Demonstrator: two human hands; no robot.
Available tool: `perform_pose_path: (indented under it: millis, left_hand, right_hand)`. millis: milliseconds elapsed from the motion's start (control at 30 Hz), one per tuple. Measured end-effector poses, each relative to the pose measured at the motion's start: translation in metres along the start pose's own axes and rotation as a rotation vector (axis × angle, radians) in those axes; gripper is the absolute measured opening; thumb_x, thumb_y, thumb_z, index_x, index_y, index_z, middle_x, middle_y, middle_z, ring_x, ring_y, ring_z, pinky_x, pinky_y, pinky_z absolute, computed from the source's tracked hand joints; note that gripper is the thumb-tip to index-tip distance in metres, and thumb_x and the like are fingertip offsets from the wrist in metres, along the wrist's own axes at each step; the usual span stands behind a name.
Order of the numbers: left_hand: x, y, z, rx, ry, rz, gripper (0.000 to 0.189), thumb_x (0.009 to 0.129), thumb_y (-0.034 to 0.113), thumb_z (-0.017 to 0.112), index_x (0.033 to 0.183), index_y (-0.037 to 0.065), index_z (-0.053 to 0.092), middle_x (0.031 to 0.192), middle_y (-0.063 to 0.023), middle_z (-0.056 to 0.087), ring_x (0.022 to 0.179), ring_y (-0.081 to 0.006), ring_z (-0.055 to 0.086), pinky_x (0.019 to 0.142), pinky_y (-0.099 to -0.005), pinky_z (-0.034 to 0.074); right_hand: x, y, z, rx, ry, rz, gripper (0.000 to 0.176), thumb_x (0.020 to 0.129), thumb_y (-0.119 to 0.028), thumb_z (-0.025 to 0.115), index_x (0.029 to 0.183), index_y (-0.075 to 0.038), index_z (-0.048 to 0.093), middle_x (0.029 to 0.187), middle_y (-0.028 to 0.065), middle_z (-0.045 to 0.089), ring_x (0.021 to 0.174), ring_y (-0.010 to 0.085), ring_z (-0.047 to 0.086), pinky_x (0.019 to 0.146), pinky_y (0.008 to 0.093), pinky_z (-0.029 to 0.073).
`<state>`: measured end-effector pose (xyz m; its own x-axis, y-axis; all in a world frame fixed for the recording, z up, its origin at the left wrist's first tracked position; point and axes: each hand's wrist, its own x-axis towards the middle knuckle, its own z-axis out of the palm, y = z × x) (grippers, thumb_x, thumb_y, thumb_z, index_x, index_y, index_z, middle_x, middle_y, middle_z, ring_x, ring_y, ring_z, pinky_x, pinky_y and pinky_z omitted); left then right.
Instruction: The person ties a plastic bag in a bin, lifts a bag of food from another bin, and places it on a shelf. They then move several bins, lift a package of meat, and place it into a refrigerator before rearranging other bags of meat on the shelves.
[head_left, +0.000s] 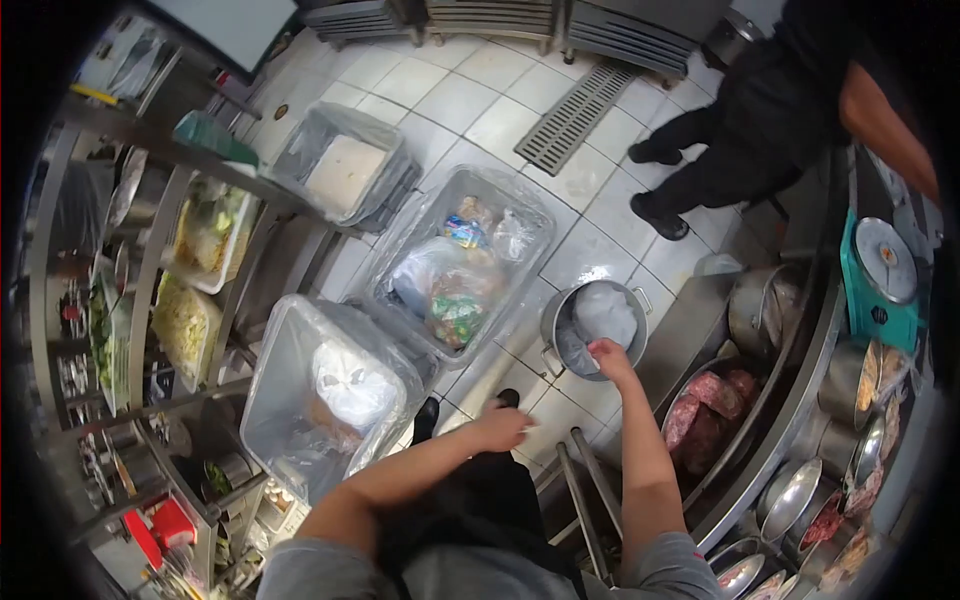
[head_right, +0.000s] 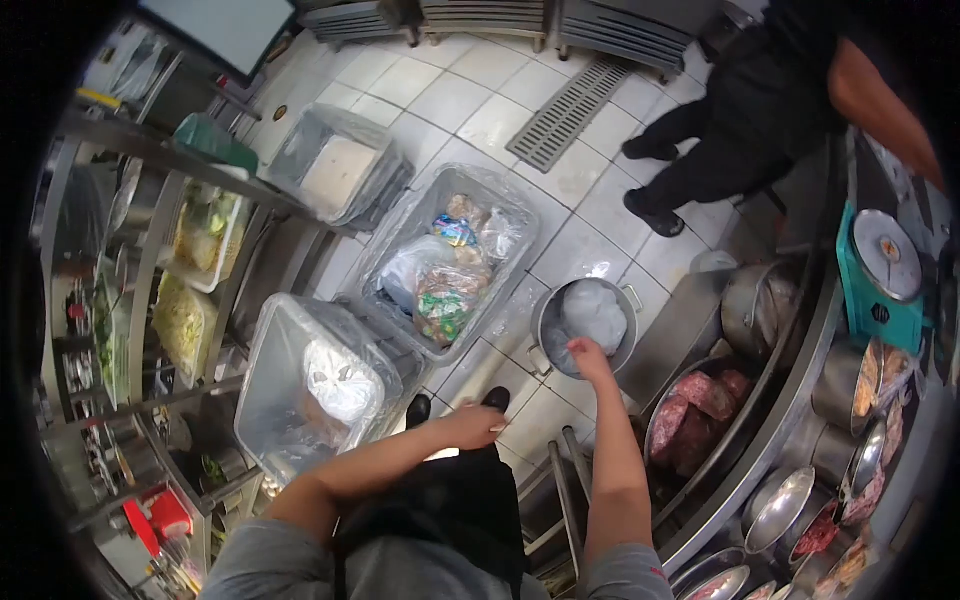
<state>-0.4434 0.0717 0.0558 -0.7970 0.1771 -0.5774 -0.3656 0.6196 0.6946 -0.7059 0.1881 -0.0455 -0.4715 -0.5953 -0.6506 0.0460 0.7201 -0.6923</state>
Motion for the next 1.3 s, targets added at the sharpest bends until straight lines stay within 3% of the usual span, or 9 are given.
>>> perform_pose_path:
  millis: [333, 433, 500, 633, 833, 1067, 1133, 1233, 1300]
  left_hand:
    - [-0.394, -0.193, 0.123, -0.118, -0.226, -0.951, 0.02, 0.072, 0.022, 0.056, 0.088, 0.011, 0.062, 0.087, -0.0063, 0.062, 0.079, -0.0198, 0.057, 0.07, -0.0348, 0.045]
    - [-0.487, -0.274, 0.089, -0.285, 0.464, -0.539, 0.016, 0.075, 0.022, 0.055, 0.078, 0.007, 0.061, 0.074, -0.0029, 0.061, 0.071, -0.0177, 0.058, 0.067, -0.0334, 0.047]
    - [-0.507, -0.199, 0.005, -1.219, 1.269, -0.877, 0.026, 0.082, 0.033, 0.052, 0.084, 0.008, 0.058, 0.074, -0.0012, 0.059, 0.075, -0.0124, 0.057, 0.072, -0.0299, 0.045]
    - [-0.554, -0.232, -0.031, -1.843, 1.933, 0.004, 0.022, 0.083, 0.031, 0.053, 0.1, 0.016, 0.054, 0.089, 0.0054, 0.056, 0.085, -0.0122, 0.052, 0.084, -0.0349, 0.035]
    - [-0.604, -0.269, -0.04, -2.161, 2.343, 0.58, 0.013, 0.085, 0.024, 0.046, 0.094, 0.017, 0.052, 0.089, 0.0047, 0.054, 0.08, -0.01, 0.053, 0.083, -0.0374, 0.035]
    - [-0.603, -0.353, -0.014, -2.233, 2.724, 0.267, 0.012, 0.073, 0.013, 0.049, 0.081, 0.005, 0.052, 0.078, -0.0044, 0.054, 0.061, -0.015, 0.051, 0.059, -0.0338, 0.043]
    - [-0.622, -0.287, -0.071, -2.333, 2.776, 0.291, 0.015, 0.077, 0.016, 0.045, 0.089, 0.01, 0.051, 0.079, -0.0023, 0.053, 0.063, -0.0171, 0.048, 0.06, -0.038, 0.038]
    - [-0.649, -0.25, -0.142, -2.293, 2.694, 0.128, 0.019, 0.075, 0.014, 0.049, 0.09, 0.004, 0.056, 0.077, -0.0078, 0.058, 0.062, -0.0199, 0.054, 0.054, -0.0347, 0.043]
    - [-0.673, -0.234, -0.165, -2.411, 2.463, 0.416, 0.019, 0.076, 0.014, 0.05, 0.091, 0.003, 0.056, 0.078, -0.0086, 0.058, 0.063, -0.0205, 0.055, 0.055, -0.034, 0.045]
  right_hand:
    - [-0.045, -0.096, 0.086, -0.427, -0.195, -0.3, 0.014, 0.075, -0.005, 0.053, 0.088, -0.003, 0.056, 0.083, 0.0115, 0.061, 0.079, 0.021, 0.059, 0.072, 0.0306, 0.045]
    - [-0.109, -0.196, 0.165, -0.595, -0.393, -0.502, 0.016, 0.072, -0.002, 0.049, 0.087, -0.001, 0.053, 0.078, 0.0133, 0.059, 0.075, 0.0259, 0.058, 0.068, 0.0341, 0.045]
    - [-0.149, -0.25, 0.224, -0.69, -0.566, -0.692, 0.018, 0.071, -0.001, 0.047, 0.088, -0.002, 0.054, 0.08, 0.0158, 0.058, 0.078, 0.0302, 0.057, 0.069, 0.0361, 0.044]
    - [-0.252, -0.356, 0.324, -0.879, -0.989, -0.993, 0.018, 0.071, -0.008, 0.045, 0.084, -0.003, 0.057, 0.084, 0.019, 0.058, 0.081, 0.0347, 0.056, 0.071, 0.0418, 0.044]
    - [-0.425, -0.464, 0.401, -1.261, -1.663, -1.219, 0.013, 0.068, -0.01, 0.048, 0.071, -0.002, 0.058, 0.071, 0.0159, 0.06, 0.069, 0.0326, 0.059, 0.064, 0.0453, 0.046]
    - [-0.506, -0.506, 0.441, -1.469, -1.6, -1.458, 0.01, 0.066, -0.013, 0.053, 0.064, -0.007, 0.06, 0.065, 0.0117, 0.06, 0.057, 0.0247, 0.06, 0.054, 0.0368, 0.043]
    - [-0.505, -0.499, 0.434, -1.348, -1.429, -1.559, 0.011, 0.065, -0.013, 0.053, 0.058, -0.006, 0.055, 0.06, 0.0117, 0.058, 0.054, 0.0264, 0.058, 0.051, 0.0352, 0.045]
    - [-0.52, -0.507, 0.437, -1.538, -1.316, -1.34, 0.015, 0.066, -0.017, 0.055, 0.073, -0.004, 0.059, 0.077, 0.0108, 0.056, 0.08, 0.0265, 0.051, 0.064, 0.0377, 0.039]
    - [-0.52, -0.513, 0.444, -1.525, -1.257, -1.342, 0.013, 0.066, -0.016, 0.055, 0.072, -0.005, 0.059, 0.076, 0.0107, 0.056, 0.078, 0.0262, 0.052, 0.064, 0.0372, 0.04]
